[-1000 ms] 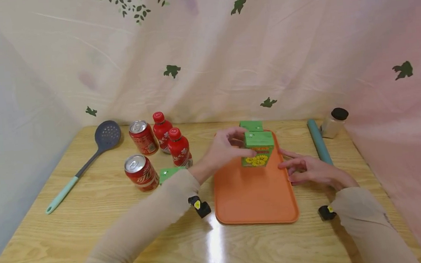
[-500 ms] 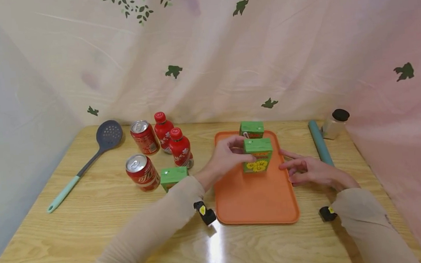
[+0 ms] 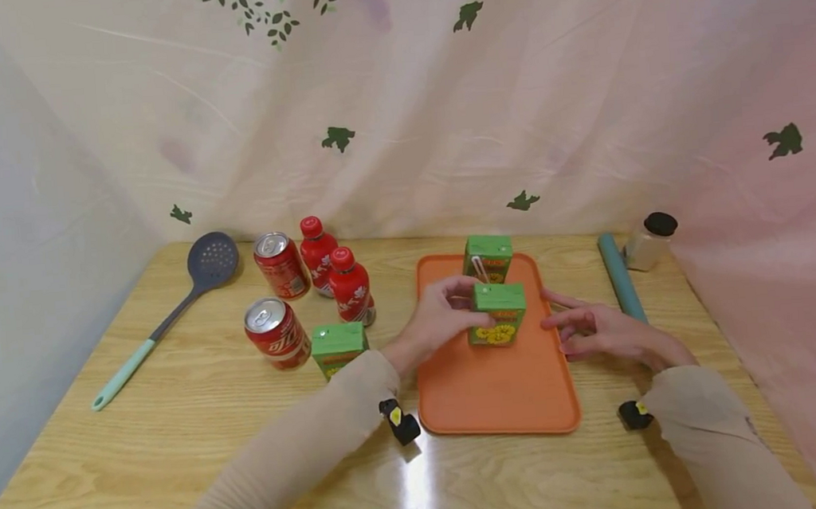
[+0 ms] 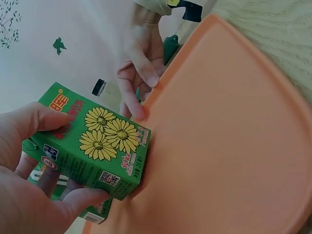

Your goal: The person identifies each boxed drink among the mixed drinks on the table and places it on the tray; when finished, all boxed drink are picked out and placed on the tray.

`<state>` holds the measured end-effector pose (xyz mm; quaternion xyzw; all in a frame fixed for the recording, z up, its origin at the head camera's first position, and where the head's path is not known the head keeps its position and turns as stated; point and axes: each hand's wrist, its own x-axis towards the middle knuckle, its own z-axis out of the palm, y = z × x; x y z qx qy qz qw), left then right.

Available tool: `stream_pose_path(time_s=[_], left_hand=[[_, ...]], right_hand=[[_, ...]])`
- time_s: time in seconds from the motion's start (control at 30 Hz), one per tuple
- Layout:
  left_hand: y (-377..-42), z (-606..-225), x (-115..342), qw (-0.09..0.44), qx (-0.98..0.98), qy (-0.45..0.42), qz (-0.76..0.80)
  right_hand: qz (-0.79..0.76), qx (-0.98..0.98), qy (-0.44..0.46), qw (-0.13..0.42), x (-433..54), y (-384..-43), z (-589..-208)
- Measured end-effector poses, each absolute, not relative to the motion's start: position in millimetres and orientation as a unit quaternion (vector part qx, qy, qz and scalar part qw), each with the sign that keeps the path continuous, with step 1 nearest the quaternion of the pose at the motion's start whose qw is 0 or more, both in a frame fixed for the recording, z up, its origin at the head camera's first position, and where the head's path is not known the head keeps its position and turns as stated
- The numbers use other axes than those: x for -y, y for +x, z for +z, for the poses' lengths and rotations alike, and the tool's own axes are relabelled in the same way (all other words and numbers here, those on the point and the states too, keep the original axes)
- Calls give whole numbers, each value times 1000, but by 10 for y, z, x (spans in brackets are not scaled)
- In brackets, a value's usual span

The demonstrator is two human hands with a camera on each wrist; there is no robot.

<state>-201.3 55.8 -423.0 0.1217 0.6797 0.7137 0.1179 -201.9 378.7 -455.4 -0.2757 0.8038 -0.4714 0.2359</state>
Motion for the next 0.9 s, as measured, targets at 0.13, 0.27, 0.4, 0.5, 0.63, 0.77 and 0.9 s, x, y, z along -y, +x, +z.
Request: stream_pose_path(time_s=[0.13, 0.27, 0.4, 0.5, 0.63, 0.77, 0.9], left_hand=[[-2012, -4282, -532, 126, -669, 120, 723], [-2035, -4305, -501, 127, -675, 143, 713], [-2070, -4323, -464, 123, -690, 178, 690], [-2095, -4347, -456, 124, -694, 194, 682], [-2116, -4384, -453, 123, -692, 197, 683], [-2117, -4404, -443, 120, -692, 196, 684], [-2109, -4416, -429, 118, -693, 196, 683]], right_hand=[[-480, -798, -273, 240, -3786, -2018, -4564], [-492, -789, -273, 246, -3789, -2017, -4565], [-495, -787, -273, 249, -3792, -2017, -4558], [-492, -790, -272, 245, -3801, -2013, -4550], [-488, -792, -277, 241, -3803, -2011, -4549], [-486, -792, -277, 242, -3802, -2019, -4562], [-489, -791, -276, 243, -3803, -2033, -4584]])
